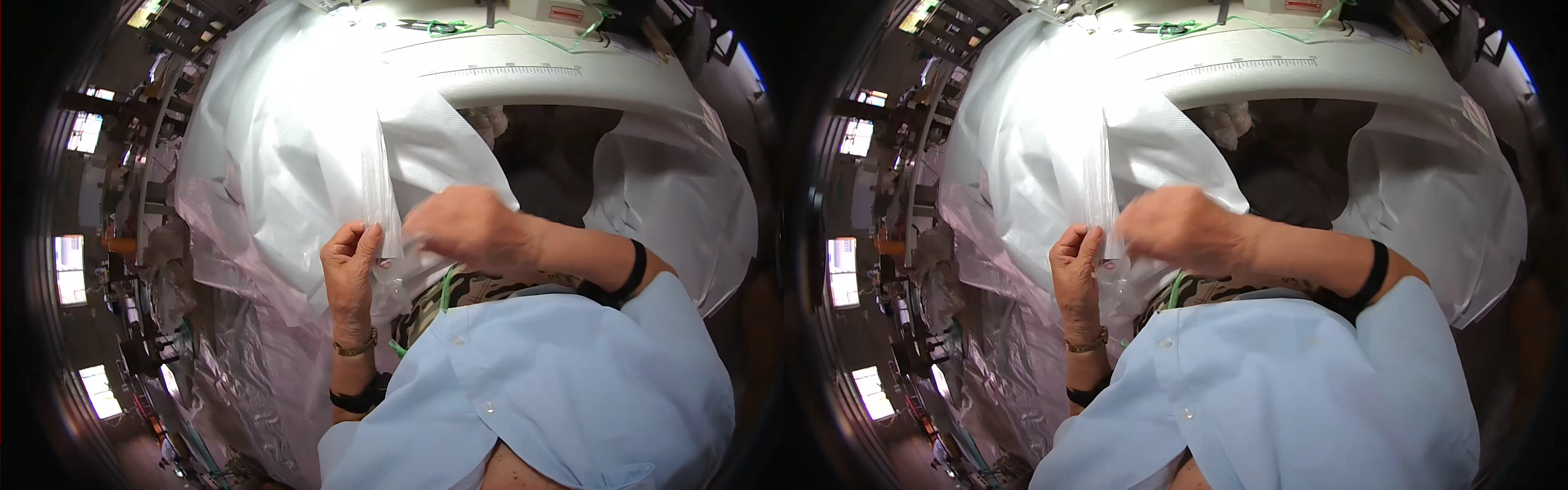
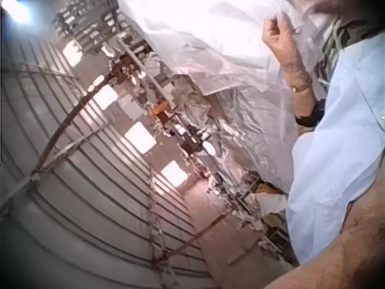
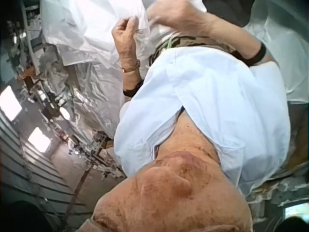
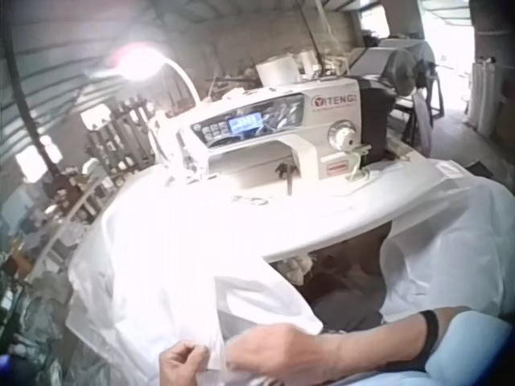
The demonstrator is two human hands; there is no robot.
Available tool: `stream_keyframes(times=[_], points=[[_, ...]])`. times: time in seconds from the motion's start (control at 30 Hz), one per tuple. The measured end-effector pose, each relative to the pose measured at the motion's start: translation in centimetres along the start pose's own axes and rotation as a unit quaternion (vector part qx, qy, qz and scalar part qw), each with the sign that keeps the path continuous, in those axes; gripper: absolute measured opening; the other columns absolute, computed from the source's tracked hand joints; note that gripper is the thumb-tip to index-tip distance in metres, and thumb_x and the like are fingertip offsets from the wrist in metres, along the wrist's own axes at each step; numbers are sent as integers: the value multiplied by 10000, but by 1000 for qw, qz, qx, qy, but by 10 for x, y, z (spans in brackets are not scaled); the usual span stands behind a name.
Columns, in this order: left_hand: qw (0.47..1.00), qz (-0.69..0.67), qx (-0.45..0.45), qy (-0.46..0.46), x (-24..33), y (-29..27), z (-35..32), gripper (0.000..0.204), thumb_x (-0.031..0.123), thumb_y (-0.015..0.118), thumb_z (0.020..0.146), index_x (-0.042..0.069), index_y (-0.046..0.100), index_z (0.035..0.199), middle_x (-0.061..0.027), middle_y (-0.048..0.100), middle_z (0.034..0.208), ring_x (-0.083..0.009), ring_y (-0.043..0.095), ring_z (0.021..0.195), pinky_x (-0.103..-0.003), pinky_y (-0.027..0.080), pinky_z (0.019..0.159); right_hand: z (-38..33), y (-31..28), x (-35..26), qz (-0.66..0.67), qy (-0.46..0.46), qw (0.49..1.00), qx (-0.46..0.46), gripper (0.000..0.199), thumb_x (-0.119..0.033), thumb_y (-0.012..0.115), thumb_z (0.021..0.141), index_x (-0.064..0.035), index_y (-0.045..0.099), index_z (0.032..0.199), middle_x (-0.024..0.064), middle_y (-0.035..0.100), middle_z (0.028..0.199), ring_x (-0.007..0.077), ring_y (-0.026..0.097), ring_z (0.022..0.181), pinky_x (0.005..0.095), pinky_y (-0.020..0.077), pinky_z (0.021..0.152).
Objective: Sewing pieces of white plastic sheeting together using an industrial sewing machine.
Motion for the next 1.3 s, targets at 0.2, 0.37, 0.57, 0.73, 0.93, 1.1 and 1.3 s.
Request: stream_keyframes(times=[0.2, 0.37, 0.57, 0.73, 0.93, 1.1, 1.3], points=[[997, 48, 9, 61, 29, 0, -6, 139, 124, 675, 931, 5, 653, 862, 33, 598, 693, -19, 492, 568, -182, 386, 506, -78, -71, 66, -290, 283, 909, 96, 265, -193, 722, 813, -38, 596, 987, 131, 611, 915, 308, 605, 847, 402, 459, 762], [991, 89, -24, 95, 46, 8, -6, 119, 81, 681, 920, 4, 646, 836, 45, 574, 677, -5, 475, 579, -170, 363, 519, -66, -23, 61, 80, 395, 914, -57, 198, -171, 589, 930, 1, 554, 837, 147, 511, 646, 232, 493, 566, 350, 428, 570], [976, 160, -74, 129, 52, 22, -9, 83, 37, 641, 930, -16, 632, 866, 32, 593, 720, 3, 503, 658, -170, 391, 560, 6, 20, 10, 232, 273, 922, -146, 187, -170, 599, 922, -16, 514, 861, 144, 547, 650, 299, 531, 576, 387, 433, 568], [973, 164, -103, 122, 49, 16, -14, 82, 25, 581, 955, -34, 632, 929, 11, 617, 767, -13, 535, 706, -180, 422, 593, 22, 39, -5, 219, 276, 913, -205, 131, -148, 600, 898, -43, 522, 892, 149, 587, 664, 325, 610, 611, 415, 462, 588], [988, 100, -83, 82, 40, -5, -10, 128, 82, 577, 980, -30, 626, 943, 30, 603, 788, -15, 512, 701, -187, 415, 598, 27, 56, -5, 186, 226, 938, -186, 151, -145, 603, 880, -24, 514, 887, 126, 583, 629, 319, 626, 610, 422, 493, 592], [993, 96, -51, 49, 52, -23, -6, 116, 78, 601, 964, -23, 627, 912, 48, 587, 795, -10, 495, 724, -175, 401, 638, 35, 66, -3, 122, 100, 972, -176, 150, -66, 631, 855, -33, 540, 969, 137, 595, 709, 330, 626, 650, 401, 505, 592], [927, 325, 43, 182, 141, -72, -6, 94, 59, 601, 952, -25, 642, 958, 36, 596, 813, -36, 499, 726, -195, 403, 639, 7, 79, 94, 149, 345, 916, 142, 462, -245, 645, 894, -33, 488, 1274, 184, 575, 1189, 305, 604, 1025, 370, 488, 874]])
Point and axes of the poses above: each hand's wrist, its own z-axis towards the middle knuckle, its own y-axis out of the palm, x = y × z, the point moved 8 cm from there along z, towards the middle knuckle
